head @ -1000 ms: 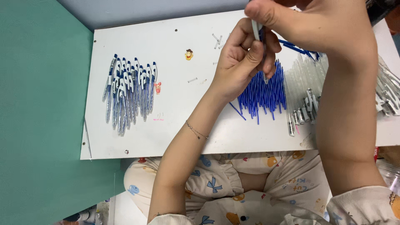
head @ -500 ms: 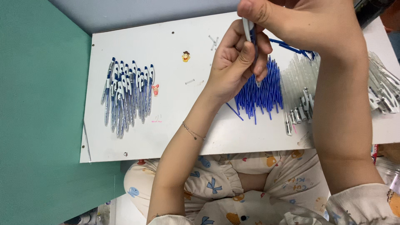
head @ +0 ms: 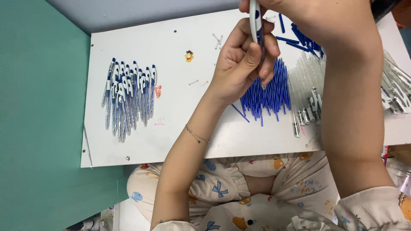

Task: The person assembles blue ballpoint pens by inserting ink cartridges into white pen bodies and attaching blue caps. They pick up parts from piles on a white table, assemble them by hand, and place the finished pens in a separate pile.

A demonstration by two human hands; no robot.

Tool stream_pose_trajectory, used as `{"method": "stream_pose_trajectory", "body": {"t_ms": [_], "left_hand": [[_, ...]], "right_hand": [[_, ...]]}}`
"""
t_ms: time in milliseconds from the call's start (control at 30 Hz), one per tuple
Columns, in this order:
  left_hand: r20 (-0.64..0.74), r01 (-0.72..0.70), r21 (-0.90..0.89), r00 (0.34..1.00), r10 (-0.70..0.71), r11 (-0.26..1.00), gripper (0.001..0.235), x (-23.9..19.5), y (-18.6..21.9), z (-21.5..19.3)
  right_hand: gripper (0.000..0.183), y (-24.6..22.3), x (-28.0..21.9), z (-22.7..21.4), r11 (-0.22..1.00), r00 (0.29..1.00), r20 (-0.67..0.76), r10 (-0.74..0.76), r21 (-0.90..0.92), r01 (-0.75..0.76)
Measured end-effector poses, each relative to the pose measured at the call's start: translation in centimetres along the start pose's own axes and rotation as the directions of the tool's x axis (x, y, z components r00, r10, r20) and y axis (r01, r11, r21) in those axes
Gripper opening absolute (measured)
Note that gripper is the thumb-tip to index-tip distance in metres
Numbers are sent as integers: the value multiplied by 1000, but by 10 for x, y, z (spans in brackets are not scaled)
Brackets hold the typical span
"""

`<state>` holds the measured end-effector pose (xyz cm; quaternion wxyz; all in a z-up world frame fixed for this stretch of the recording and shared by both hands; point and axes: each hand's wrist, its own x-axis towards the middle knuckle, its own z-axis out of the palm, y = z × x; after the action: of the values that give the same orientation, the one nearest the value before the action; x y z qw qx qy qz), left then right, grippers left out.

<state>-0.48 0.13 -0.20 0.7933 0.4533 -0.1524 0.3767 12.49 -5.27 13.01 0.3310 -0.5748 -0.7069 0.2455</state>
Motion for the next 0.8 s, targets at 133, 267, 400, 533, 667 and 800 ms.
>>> {"method": "stream_pose_trajectory", "body": {"t_ms": [133, 267, 400, 533, 667, 800], "left_hand": [[5, 11, -11, 1000, -10, 1000, 36, -1, -2, -2], [8, -9, -16, 1000, 9, 1000, 34, 1, 0, -1], [3, -15, -8, 1000, 15, 1000, 33, 1, 2, 0], [-10, 0, -17, 1000, 0, 1000, 30, 0, 3, -2], [-17, -28, -31, 999, 27, 999, 30, 2, 1, -2], [-36, -37, -28, 999, 36, 999, 29, 2, 2, 0]], "right_hand": [[40, -2, 0, -1, 1000, 1000, 6, -4, -2, 4], [36, -4, 1, -1, 1000, 1000, 12, -13, -3, 13], [56, 3, 0, -1, 982, 985, 67, -158, 115, 150], [40, -7, -4, 3, 976, 989, 23, -143, 167, 137], [39, -4, -3, 6, 985, 990, -2, -143, 100, 142], [59, -19, -5, 4, 991, 993, 1, -120, 55, 120]]}}
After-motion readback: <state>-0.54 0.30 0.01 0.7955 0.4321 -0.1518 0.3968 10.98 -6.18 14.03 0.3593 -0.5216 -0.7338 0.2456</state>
